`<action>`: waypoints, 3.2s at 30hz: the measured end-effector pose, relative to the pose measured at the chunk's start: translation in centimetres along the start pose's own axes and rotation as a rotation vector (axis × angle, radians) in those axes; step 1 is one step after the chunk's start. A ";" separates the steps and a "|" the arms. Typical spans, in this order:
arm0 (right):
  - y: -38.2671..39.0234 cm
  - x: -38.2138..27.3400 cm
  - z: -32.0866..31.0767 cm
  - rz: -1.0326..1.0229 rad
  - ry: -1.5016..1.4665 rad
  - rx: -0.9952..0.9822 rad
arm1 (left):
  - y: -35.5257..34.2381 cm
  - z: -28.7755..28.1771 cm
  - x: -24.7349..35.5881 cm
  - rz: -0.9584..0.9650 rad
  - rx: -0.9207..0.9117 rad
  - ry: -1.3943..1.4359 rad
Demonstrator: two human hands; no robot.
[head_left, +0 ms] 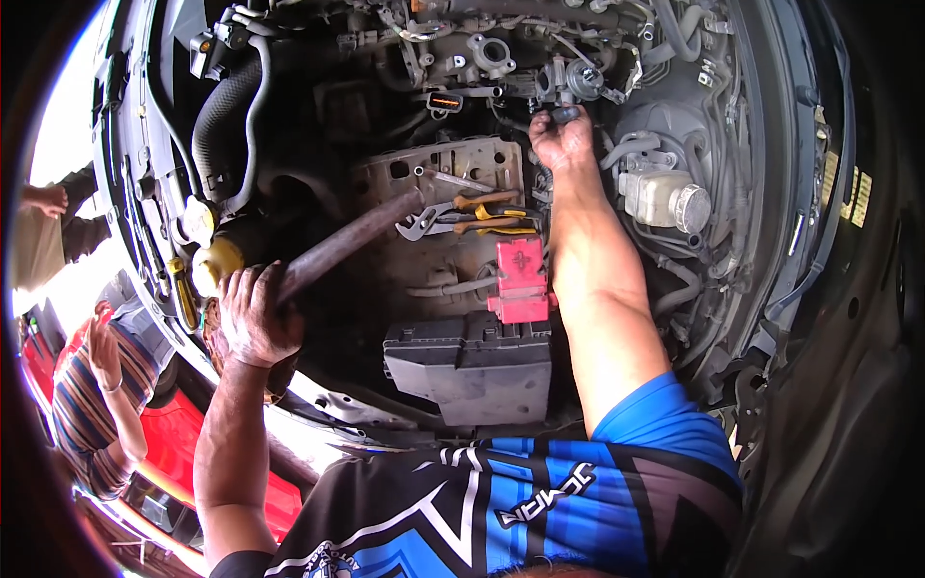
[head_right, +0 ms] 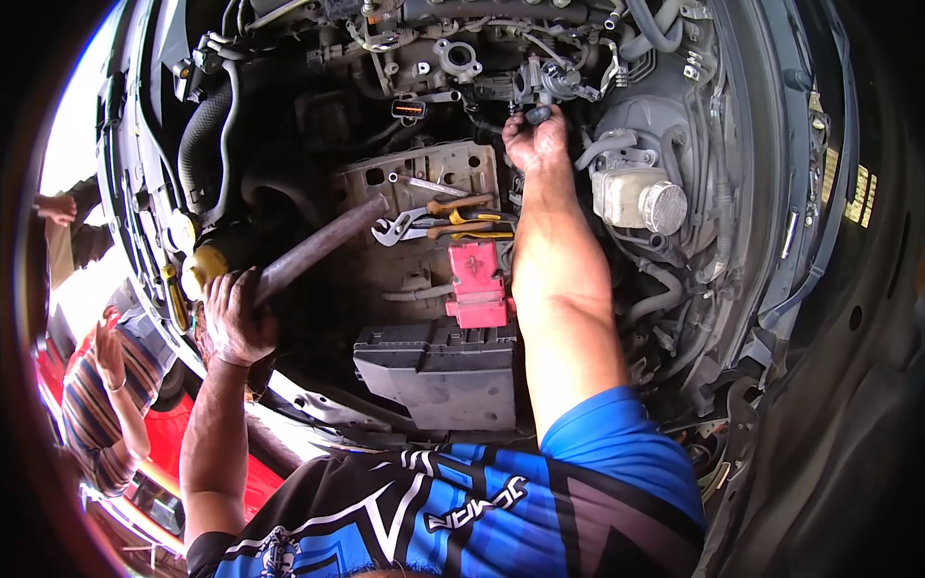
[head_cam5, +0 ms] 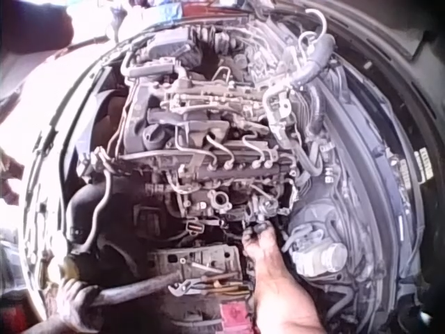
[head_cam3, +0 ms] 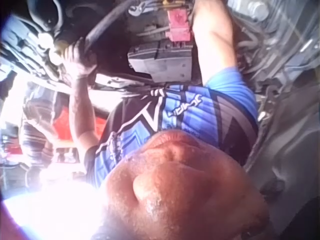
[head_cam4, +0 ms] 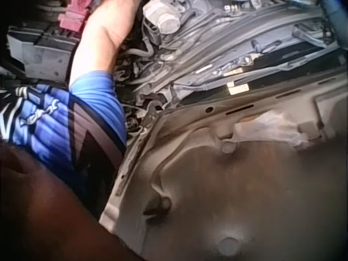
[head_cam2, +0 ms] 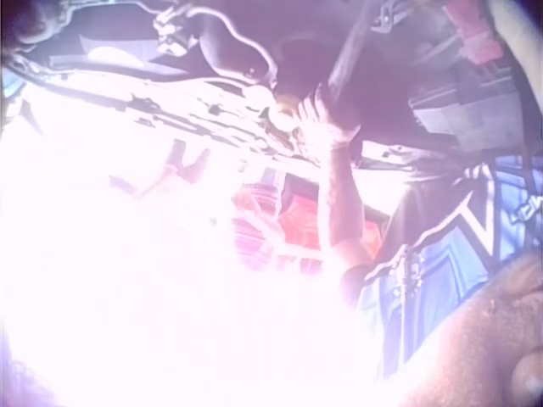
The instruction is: Repairing and removing components from a car engine in an automotive service bay.
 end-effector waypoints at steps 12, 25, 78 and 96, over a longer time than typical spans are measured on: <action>-0.7 0.4 -0.9 -0.067 -0.093 -0.049 | -2.8 -2.4 1.9 0.023 0.071 0.228; -3.3 1.0 -2.0 0.026 -0.146 -0.212 | -27.7 -3.0 16.5 0.402 0.158 0.267; -0.8 3.9 -0.3 -0.183 0.539 0.042 | -23.0 8.8 11.6 0.422 -0.098 1.336; -2.5 5.9 -2.8 -0.206 0.097 -0.574 | -35.0 1.7 32.2 0.259 -0.350 0.757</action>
Point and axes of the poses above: each hand's wrist, its own y-axis away from the middle knuckle, its own z-axis out of the palm, x = y × z, the point moved 1 cm from there along -y, towards the middle knuckle, and after that the axes turned 7 degrees about -y, right-handed, at the moved point
